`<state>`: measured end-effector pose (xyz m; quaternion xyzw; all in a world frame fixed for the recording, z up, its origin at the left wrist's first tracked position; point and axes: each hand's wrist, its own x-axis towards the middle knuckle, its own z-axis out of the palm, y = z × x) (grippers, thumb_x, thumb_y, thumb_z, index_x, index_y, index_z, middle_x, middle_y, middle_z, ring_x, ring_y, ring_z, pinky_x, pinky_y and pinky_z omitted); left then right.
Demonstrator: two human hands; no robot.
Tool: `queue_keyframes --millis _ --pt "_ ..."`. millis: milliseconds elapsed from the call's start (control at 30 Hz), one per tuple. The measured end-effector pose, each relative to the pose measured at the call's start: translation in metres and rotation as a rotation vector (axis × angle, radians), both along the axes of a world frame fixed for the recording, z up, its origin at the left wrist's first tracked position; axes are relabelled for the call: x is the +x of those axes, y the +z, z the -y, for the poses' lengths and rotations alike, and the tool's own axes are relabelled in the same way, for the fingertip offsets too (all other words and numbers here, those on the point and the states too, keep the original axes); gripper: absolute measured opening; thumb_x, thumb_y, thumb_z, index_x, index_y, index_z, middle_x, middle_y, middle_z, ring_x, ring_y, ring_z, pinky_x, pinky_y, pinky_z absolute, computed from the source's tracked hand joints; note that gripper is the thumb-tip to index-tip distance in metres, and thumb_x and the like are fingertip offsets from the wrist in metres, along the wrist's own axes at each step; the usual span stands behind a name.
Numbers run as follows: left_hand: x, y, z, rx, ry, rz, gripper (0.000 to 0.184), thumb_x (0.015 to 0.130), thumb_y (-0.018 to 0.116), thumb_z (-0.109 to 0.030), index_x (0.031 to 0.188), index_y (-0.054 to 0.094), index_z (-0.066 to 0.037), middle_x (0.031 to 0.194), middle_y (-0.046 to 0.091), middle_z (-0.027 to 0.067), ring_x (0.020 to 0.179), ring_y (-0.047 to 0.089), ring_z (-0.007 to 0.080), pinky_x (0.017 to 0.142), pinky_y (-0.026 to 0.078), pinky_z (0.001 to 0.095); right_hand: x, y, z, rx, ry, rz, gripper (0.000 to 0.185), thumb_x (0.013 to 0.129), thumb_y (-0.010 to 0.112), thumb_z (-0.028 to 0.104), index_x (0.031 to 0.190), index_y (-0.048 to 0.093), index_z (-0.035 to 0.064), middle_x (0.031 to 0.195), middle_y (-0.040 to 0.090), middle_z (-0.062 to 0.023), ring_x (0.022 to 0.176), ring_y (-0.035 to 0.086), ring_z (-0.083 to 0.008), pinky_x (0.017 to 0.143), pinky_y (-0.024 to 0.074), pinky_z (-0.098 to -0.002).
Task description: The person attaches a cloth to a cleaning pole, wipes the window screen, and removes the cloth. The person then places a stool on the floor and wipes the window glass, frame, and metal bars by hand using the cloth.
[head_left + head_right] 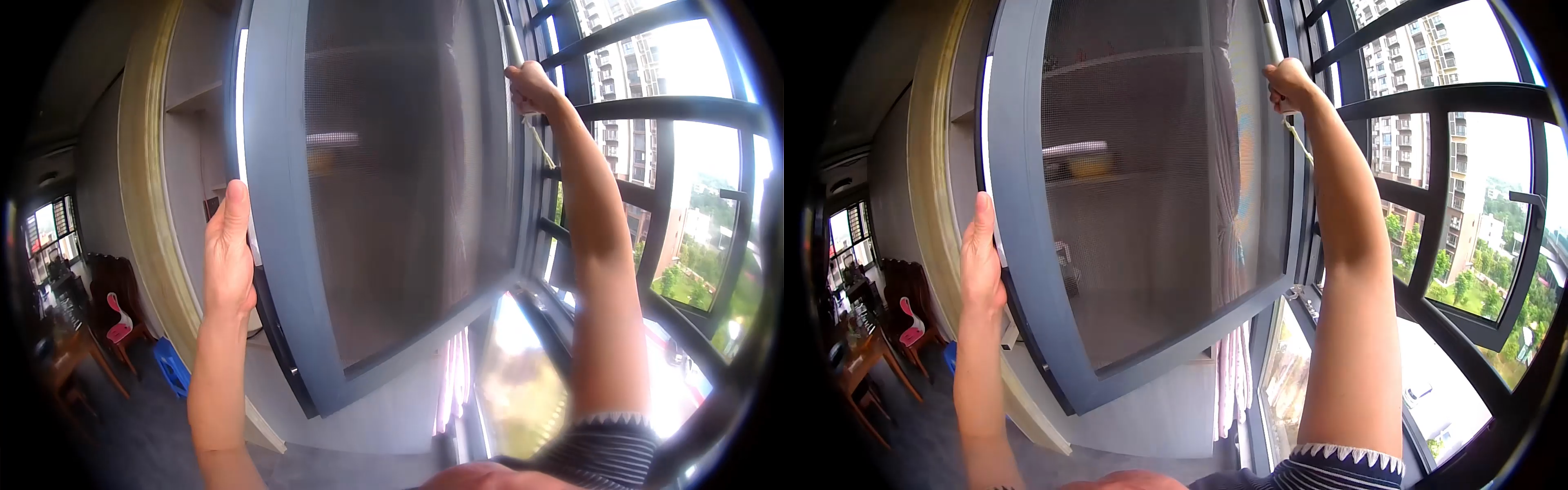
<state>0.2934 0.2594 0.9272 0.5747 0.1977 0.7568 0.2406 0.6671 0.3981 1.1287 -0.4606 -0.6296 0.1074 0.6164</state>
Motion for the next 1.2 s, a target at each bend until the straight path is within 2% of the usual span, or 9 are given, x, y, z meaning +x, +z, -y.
queue_keyframes --millis 200,333,467,600,867,967,1067,1133,1200 --pt "0.001 0.002 0.0 -0.012 -0.046 -0.029 0.053 0.091 0.047 -0.047 0.111 0.055 0.002 0.099 0.061 0.007 0.086 0.059 0.0112 0.076 0.048 0.0231 -0.049 -0.187 0.022 -0.038 -0.014 -0.022 0.02 0.085 0.051 0.012 0.088 0.048 -0.0075 0.058 0.051 -0.0081 0.042 0.052 -0.0164 0.035 0.045 -0.032" --pt "0.003 0.004 -0.002 0.035 -0.072 -0.051 0.057 0.09 0.048 -0.047 0.114 0.053 0.005 0.107 0.058 0.0099 0.098 0.055 0.0143 0.086 0.043 0.0257 -0.077 -0.461 0.05 0.095 -0.127 0.129 0.019 0.08 0.053 0.014 0.087 0.048 -0.003 0.063 0.057 -0.0216 0.054 0.059 -0.0363 0.053 0.0477 -0.0415" --pt "0.001 0.003 -0.005 0.037 -0.071 -0.062 0.064 0.089 0.048 -0.05 0.118 0.05 0.007 0.113 0.055 0.0122 0.107 0.05 0.0177 0.094 0.038 0.0283 -0.13 -0.706 0.208 -0.511 -0.051 0.058 0.029 0.079 0.058 0.02 0.096 0.05 -0.0023 0.078 0.06 -0.0259 0.076 0.059 -0.0441 0.066 0.0481 -0.0459" --pt "0.002 0.004 -0.007 0.043 0.014 -0.076 0.066 0.088 0.048 -0.053 0.117 0.051 0.007 0.115 0.054 0.012 0.11 0.047 0.0183 0.096 0.034 0.029 -0.153 -0.72 0.221 -0.487 -0.114 -0.009 0.029 0.079 0.059 0.018 0.096 0.05 -0.0035 0.079 0.059 -0.0263 0.077 0.059 -0.0444 0.068 0.0478 -0.0457" --pt "0.0 0.002 -0.006 0.059 -0.001 -0.118 0.067 0.088 0.048 -0.054 0.118 0.05 0.006 0.118 0.054 0.0115 0.11 0.049 0.0181 0.094 0.038 0.0285 -0.084 -0.364 0.061 -0.255 0.043 -0.189 0.022 0.083 0.051 0.015 0.073 0.045 -0.0035 0.053 0.052 -0.0098 0.039 0.053 -0.0184 0.034 0.0424 -0.0324" --pt "0.003 0.004 -0.002 0.04 0.053 -0.11 0.071 0.087 0.048 -0.054 0.124 0.046 0.007 0.124 0.051 0.0132 0.115 0.047 0.02 0.097 0.037 0.0291 -0.113 -0.458 0.085 -0.331 0.006 -0.233 0.014 0.08 0.049 0.012 0.083 0.047 -0.0024 0.057 0.051 -0.0098 0.045 0.054 -0.0196 0.039 0.0422 -0.0331" --pt "0.004 0.005 -0.004 0.045 0.063 -0.083 0.069 0.087 0.048 -0.054 0.123 0.047 0.006 0.123 0.052 0.0122 0.114 0.048 0.0199 0.096 0.037 0.0292 -0.145 -0.692 0.146 -0.231 -0.107 0.005 0.022 0.08 0.053 0.014 0.096 0.051 0.0 0.07 0.058 -0.0131 0.06 0.06 -0.0212 0.056 0.0489 -0.0363" --pt "-0.001 0.004 -0.01 0.036 0.068 -0.065 0.065 0.088 0.049 -0.052 0.119 0.049 0.005 0.116 0.055 0.0104 0.105 0.052 0.0185 0.09 0.042 0.029 -0.162 -0.738 0.244 -0.846 0.132 -0.186 0.04 0.08 0.057 0.02 0.111 0.049 -0.0034 0.091 0.06 -0.0281 0.094 0.058 -0.0426 0.082 0.0461 -0.0443" --pt "-0.002 0.005 -0.015 0.081 0.083 -0.055 0.058 0.088 0.05 -0.049 0.115 0.051 0.003 0.105 0.06 0.0081 0.092 0.06 0.0163 0.078 0.05 0.0284 -0.166 -0.757 0.282 -0.736 0.069 -0.04 0.039 0.08 0.058 0.02 0.111 0.049 -0.0031 0.09 0.06 -0.0277 0.092 0.058 -0.0426 0.08 0.0468 -0.0447"
